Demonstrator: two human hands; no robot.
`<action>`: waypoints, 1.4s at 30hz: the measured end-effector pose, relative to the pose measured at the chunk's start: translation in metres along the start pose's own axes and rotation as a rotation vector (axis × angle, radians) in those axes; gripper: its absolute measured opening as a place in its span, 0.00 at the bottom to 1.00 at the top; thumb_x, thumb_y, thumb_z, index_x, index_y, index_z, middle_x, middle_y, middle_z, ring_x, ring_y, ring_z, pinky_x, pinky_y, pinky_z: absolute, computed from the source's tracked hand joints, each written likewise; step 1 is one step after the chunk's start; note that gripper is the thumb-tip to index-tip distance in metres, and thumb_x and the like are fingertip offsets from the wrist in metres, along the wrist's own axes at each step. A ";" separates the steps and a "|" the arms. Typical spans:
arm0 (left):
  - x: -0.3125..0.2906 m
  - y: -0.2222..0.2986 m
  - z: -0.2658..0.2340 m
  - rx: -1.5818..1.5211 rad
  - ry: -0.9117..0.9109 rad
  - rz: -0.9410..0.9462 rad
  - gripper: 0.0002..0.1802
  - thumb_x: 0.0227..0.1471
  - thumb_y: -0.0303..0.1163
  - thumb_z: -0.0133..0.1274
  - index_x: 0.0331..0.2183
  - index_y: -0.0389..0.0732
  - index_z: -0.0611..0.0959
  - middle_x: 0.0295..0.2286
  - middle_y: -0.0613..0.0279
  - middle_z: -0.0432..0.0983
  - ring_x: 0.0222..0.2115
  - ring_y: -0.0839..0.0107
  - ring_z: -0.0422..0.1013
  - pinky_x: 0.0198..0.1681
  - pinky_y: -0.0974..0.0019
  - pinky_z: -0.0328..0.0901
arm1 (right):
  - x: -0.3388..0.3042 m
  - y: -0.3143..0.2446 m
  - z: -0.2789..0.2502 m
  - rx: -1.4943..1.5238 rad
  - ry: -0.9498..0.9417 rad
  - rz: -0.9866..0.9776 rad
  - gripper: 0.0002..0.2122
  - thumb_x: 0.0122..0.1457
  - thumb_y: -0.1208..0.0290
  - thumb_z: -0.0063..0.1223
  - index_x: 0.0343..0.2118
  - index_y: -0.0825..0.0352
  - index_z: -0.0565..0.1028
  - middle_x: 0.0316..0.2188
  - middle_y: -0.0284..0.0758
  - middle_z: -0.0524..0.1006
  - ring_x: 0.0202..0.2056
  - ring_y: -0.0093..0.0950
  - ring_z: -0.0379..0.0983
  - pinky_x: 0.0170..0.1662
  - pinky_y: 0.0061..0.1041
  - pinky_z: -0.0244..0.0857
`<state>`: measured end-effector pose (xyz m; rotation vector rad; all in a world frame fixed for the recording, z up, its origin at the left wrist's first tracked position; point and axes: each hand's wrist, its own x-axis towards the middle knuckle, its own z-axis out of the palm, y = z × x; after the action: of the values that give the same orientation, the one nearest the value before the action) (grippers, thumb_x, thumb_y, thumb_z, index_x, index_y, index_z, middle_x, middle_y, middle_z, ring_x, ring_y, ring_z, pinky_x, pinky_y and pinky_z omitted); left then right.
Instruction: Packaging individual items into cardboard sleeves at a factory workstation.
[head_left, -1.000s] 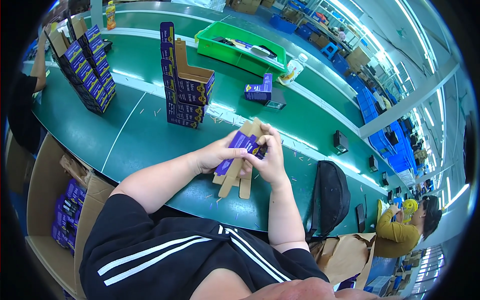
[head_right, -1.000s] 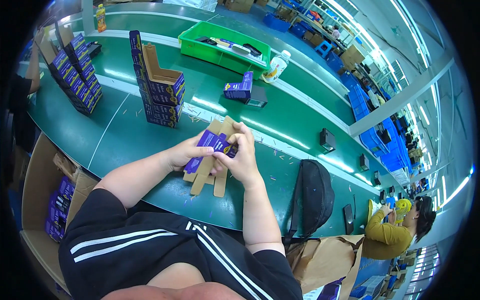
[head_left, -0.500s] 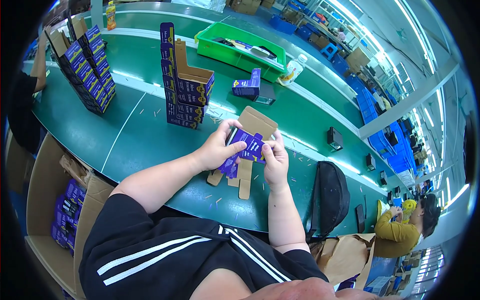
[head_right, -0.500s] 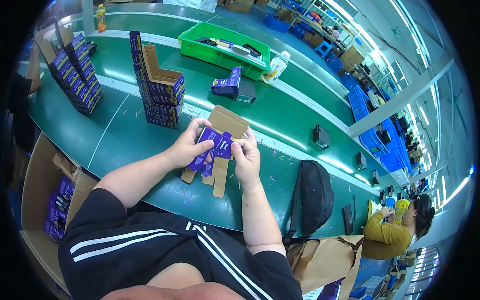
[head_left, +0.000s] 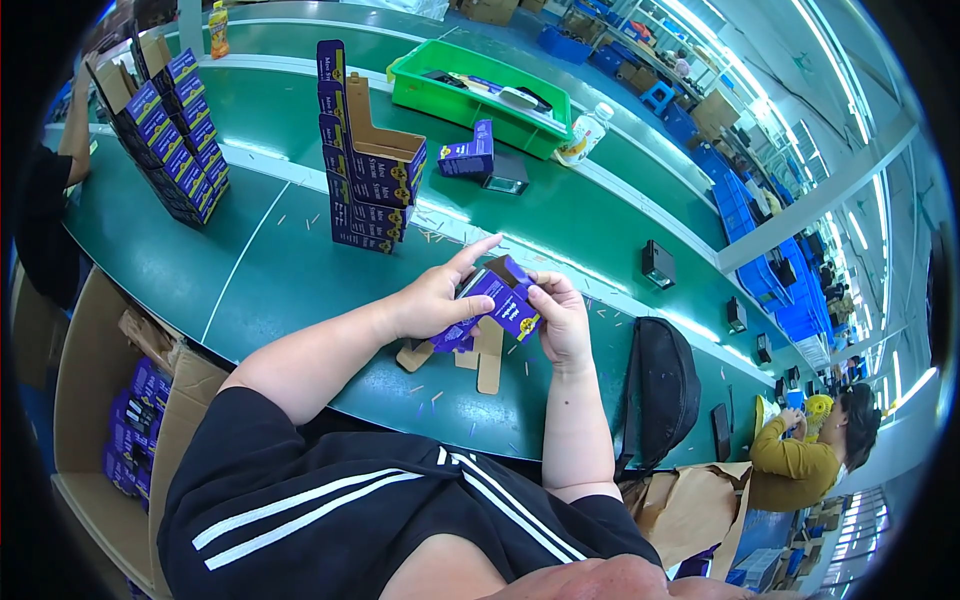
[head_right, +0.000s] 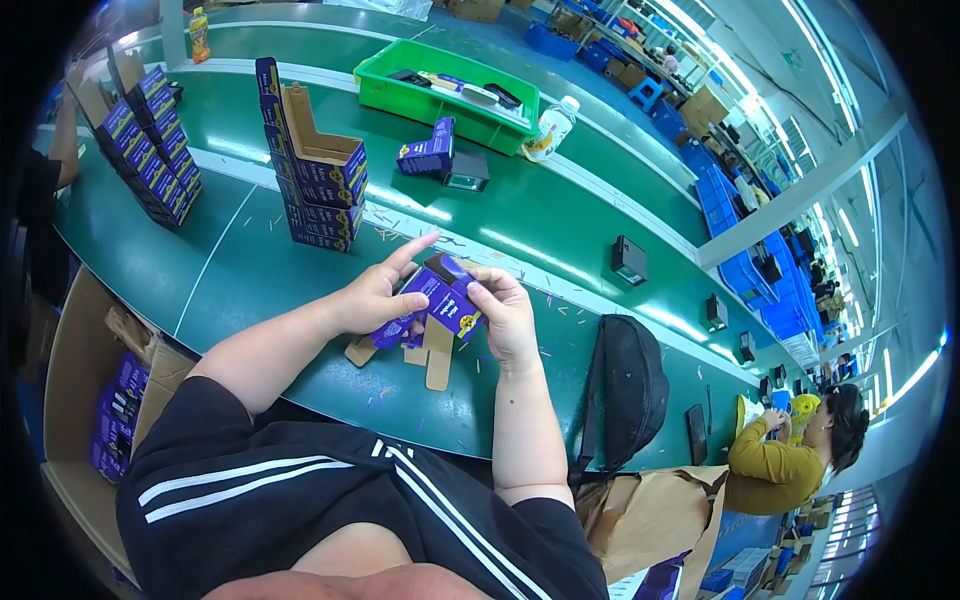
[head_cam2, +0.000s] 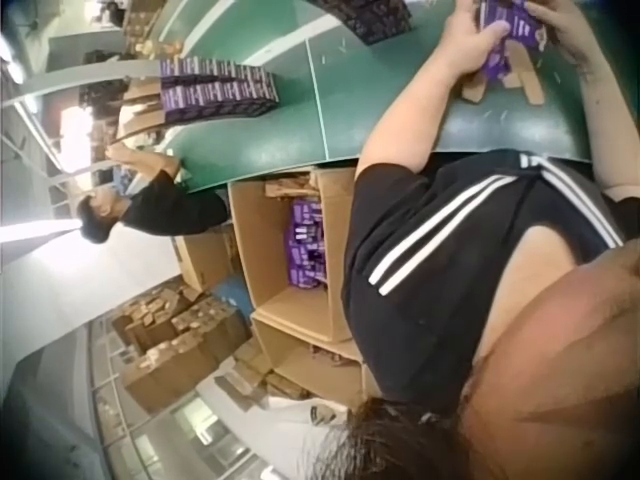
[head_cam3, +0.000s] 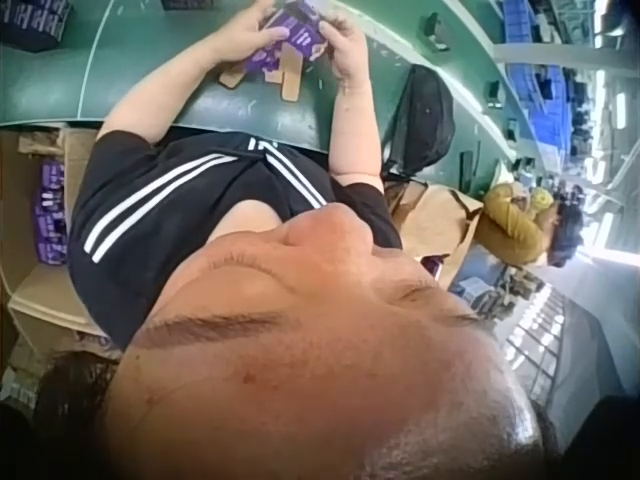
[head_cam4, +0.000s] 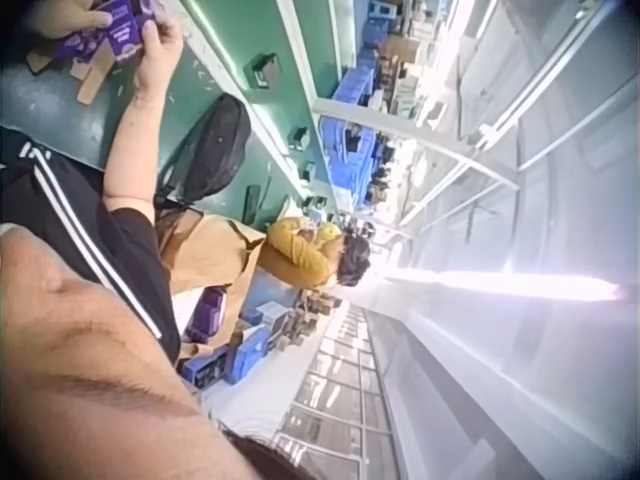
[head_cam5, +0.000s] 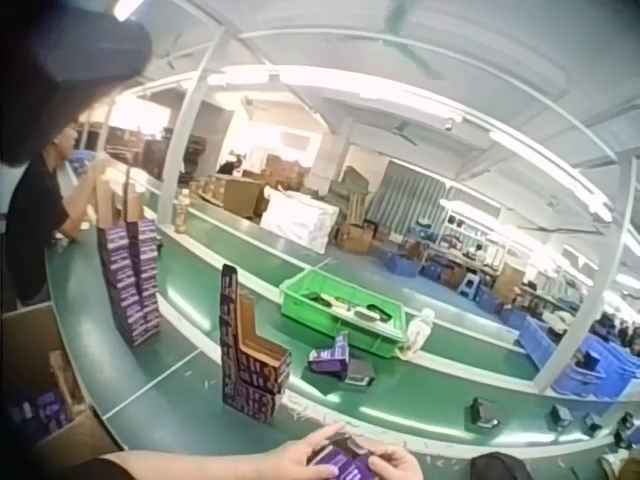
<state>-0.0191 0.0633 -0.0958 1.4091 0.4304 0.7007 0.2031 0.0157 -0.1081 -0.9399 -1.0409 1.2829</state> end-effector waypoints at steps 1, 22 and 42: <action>0.000 0.001 0.000 -0.019 -0.024 -0.008 0.40 0.56 0.24 0.48 0.63 0.51 0.47 0.37 0.51 0.71 0.24 0.74 0.72 0.25 0.74 0.69 | -0.001 -0.003 0.002 -0.061 0.017 0.010 0.08 0.57 0.77 0.52 0.39 0.70 0.75 0.36 0.36 0.77 0.35 0.21 0.71 0.41 0.17 0.65; 0.008 -0.008 0.012 0.517 0.276 0.353 0.18 0.52 0.31 0.50 0.47 0.45 0.72 0.43 0.56 0.67 0.41 0.59 0.67 0.47 0.62 0.61 | -0.002 -0.003 0.034 -0.973 0.163 -0.761 0.09 0.48 0.82 0.58 0.34 0.68 0.79 0.34 0.36 0.78 0.34 0.27 0.75 0.37 0.19 0.68; 0.027 0.001 0.019 0.666 0.123 0.466 0.20 0.55 0.32 0.49 0.50 0.44 0.69 0.44 0.54 0.67 0.38 0.62 0.67 0.44 0.65 0.62 | 0.007 -0.016 -0.006 -0.674 0.210 -0.428 0.08 0.48 0.80 0.58 0.33 0.68 0.75 0.26 0.32 0.74 0.30 0.26 0.72 0.35 0.20 0.67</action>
<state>0.0128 0.0676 -0.0890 2.1396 0.4579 1.0852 0.2134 0.0214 -0.0944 -1.2312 -1.4436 0.4599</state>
